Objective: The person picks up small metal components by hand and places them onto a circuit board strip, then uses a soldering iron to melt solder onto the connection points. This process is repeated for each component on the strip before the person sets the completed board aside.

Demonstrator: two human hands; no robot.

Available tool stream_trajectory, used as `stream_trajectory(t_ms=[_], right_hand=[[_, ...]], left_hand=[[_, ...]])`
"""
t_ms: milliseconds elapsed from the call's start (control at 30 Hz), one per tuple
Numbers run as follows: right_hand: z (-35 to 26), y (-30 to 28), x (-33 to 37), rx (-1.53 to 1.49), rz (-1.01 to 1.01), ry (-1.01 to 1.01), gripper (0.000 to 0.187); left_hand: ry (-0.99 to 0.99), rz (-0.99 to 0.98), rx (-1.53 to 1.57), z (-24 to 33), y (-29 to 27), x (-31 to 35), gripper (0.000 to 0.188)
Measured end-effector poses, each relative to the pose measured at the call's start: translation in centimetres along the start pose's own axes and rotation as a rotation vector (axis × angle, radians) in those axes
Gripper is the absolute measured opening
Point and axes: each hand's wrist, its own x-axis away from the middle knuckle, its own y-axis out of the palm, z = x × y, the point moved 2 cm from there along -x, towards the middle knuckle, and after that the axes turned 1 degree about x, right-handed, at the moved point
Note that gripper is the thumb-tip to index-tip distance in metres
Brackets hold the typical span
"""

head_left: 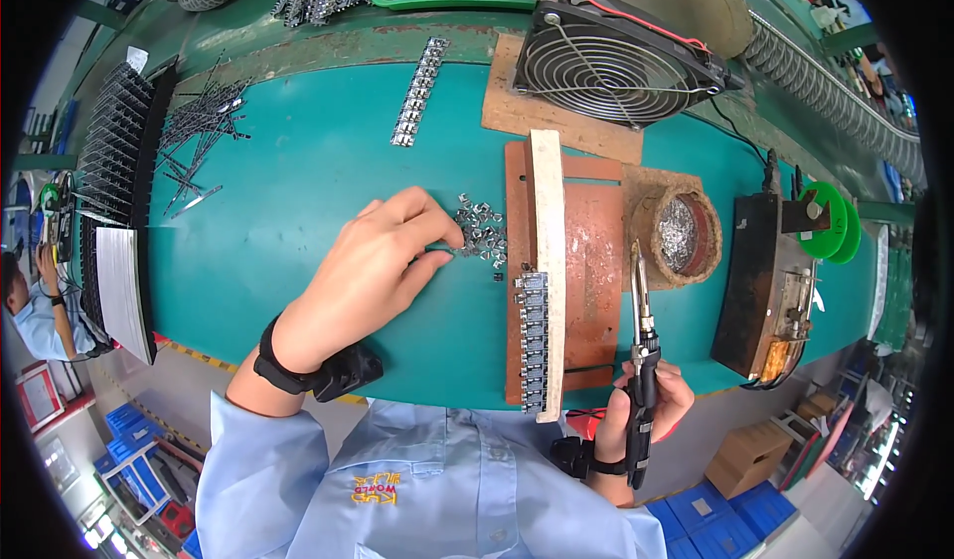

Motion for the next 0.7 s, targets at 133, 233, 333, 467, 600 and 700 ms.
stream_trajectory(t_ms=[133, 233, 333, 467, 600, 700], right_hand=[[0.1, -0.1, 0.1, 0.013, -0.009, -0.007, 0.05], [0.1, 0.0, -0.1, 0.009, -0.023, -0.021, 0.049], [0.1, 0.0, 0.0, -0.009, -0.021, -0.025, 0.049], [0.1, 0.1, -0.2, -0.037, -0.018, -0.05, 0.049], [0.2, 0.1, -0.5, -0.016, -0.033, -0.128, 0.049], [0.3, 0.0, -0.5, 0.003, -0.04, -0.182, 0.05]], left_hand=[[0.082, -0.014, -0.134, -0.1, 0.2, -0.3, 0.012], [0.087, 0.01, -0.168, 0.5, 0.2, -0.2, 0.012], [0.087, 0.018, -0.205, 0.9, 0.4, -0.2, 0.012], [0.069, 0.018, -0.216, 1.1, 0.4, -0.1, 0.012], [-0.015, -0.048, -0.049, 1.8, -0.1, -0.1, 0.011], [-0.162, -0.185, 0.182, 2.3, 0.0, 0.0, 0.009]])
